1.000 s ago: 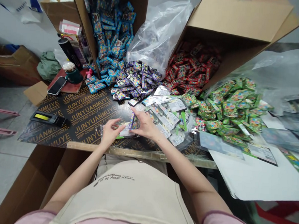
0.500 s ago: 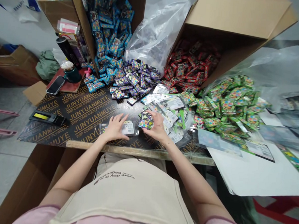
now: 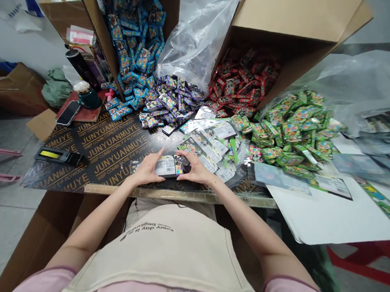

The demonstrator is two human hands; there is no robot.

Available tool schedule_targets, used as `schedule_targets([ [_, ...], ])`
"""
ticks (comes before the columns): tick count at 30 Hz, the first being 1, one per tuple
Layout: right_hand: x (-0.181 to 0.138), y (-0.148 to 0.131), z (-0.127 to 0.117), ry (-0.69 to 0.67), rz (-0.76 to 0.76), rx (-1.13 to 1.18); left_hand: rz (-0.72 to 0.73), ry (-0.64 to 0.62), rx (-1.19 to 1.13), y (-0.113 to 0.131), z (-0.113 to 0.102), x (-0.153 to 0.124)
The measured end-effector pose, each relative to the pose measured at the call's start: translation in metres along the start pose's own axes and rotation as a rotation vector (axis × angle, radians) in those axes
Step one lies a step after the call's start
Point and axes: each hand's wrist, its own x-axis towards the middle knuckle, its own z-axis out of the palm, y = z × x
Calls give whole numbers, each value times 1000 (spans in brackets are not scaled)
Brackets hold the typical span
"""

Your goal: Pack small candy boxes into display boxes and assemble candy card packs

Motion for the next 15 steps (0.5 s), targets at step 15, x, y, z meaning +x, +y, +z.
schedule_targets([
  [15,18,-29,26,303,131,106,-436,521,-535,9,13,49],
])
